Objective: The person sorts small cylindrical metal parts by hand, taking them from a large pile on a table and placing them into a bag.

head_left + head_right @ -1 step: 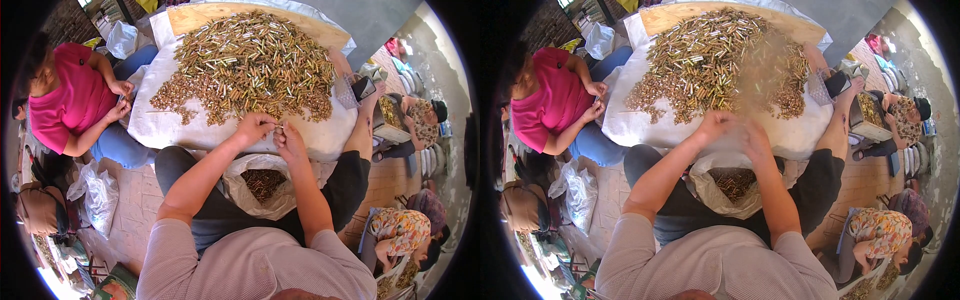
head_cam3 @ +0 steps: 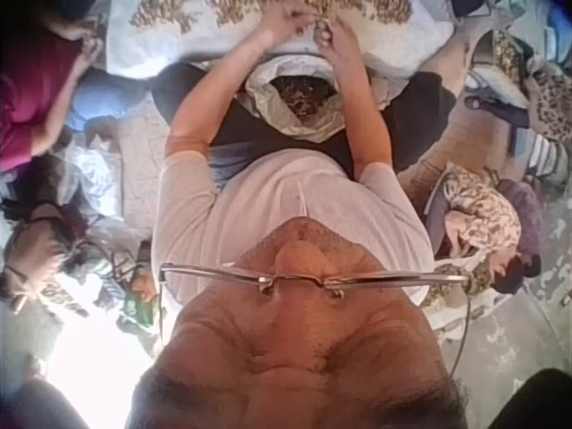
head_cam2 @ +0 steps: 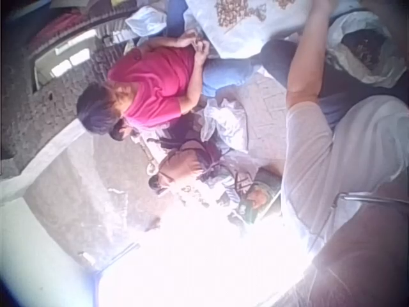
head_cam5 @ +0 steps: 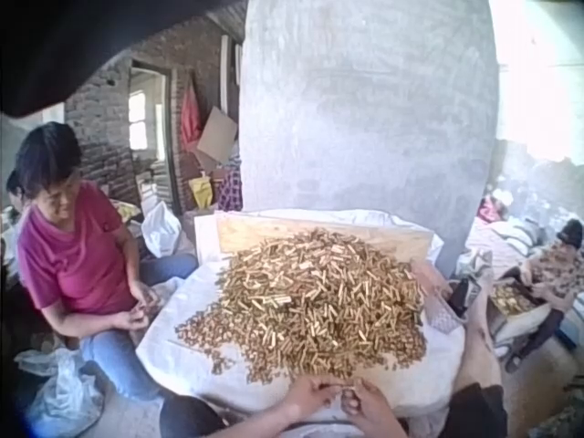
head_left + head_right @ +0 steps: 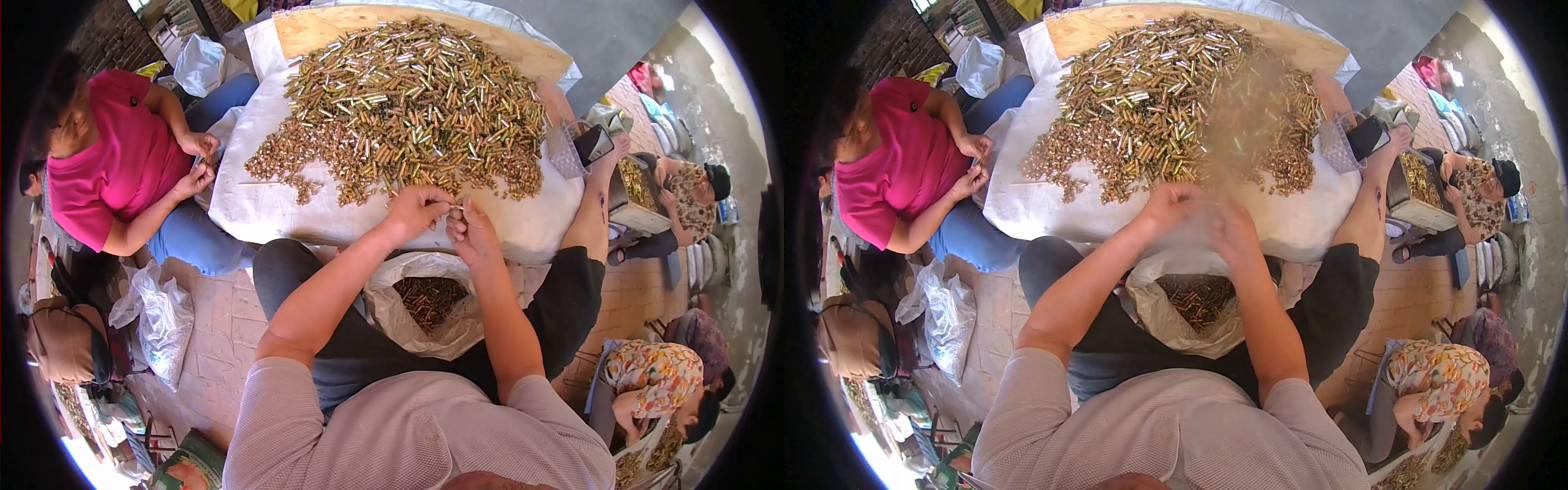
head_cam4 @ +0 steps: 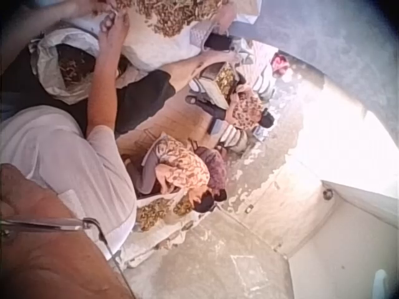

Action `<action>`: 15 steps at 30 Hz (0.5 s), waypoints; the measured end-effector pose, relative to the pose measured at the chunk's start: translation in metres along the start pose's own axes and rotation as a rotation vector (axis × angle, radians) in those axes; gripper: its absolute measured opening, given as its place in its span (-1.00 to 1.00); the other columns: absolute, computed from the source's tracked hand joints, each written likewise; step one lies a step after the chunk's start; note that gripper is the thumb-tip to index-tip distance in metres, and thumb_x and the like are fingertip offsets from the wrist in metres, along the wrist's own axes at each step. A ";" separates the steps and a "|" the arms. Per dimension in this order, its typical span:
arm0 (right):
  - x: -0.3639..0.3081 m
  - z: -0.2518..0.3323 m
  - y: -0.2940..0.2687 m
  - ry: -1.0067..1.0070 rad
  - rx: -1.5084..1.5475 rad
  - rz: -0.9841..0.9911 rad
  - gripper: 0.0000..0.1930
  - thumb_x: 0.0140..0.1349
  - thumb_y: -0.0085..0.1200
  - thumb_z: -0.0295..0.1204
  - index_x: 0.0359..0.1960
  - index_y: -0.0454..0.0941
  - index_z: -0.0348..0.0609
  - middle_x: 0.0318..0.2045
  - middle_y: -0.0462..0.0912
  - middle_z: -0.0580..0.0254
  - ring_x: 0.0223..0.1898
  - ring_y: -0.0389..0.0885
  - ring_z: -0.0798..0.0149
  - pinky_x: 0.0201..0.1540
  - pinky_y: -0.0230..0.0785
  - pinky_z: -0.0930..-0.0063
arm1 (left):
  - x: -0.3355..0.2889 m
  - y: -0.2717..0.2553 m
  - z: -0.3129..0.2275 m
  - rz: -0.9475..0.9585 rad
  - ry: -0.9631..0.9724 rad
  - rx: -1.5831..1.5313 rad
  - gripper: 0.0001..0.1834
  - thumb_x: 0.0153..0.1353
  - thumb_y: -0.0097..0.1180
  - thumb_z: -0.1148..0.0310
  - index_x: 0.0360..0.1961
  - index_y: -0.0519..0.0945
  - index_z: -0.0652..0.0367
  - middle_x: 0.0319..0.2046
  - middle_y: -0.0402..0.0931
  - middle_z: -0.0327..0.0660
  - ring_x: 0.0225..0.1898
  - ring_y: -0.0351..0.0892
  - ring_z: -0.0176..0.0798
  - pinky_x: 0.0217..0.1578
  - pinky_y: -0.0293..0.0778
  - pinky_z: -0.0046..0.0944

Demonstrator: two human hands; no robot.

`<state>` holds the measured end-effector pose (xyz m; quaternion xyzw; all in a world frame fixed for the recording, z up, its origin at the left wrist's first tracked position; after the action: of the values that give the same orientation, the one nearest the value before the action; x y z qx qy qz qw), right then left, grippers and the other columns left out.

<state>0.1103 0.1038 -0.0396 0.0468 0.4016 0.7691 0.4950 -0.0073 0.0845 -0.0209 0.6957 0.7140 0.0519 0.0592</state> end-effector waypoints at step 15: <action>-0.006 0.020 -0.019 -0.067 -0.137 0.103 -0.81 0.32 0.18 -0.28 -0.32 0.53 -0.12 -0.52 0.56 0.36 -0.60 0.42 0.51 -0.63 0.19 0.68 | -0.003 0.021 -0.012 0.078 0.077 0.137 -0.80 0.29 0.19 0.41 -0.12 0.66 0.27 -0.39 0.66 -0.16 -0.44 0.54 -0.38 -0.38 0.52 -0.34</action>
<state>0.1368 0.1143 -0.0368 0.0593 0.3282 0.8173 0.4700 0.0117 0.0821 -0.0060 0.7230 0.6899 0.0320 -0.0181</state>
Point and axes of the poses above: each hand's wrist, its own x-axis towards the middle knuckle, its own y-axis out of the palm, z = x × y, the point moved 9 cm from there along x, towards the middle knuckle
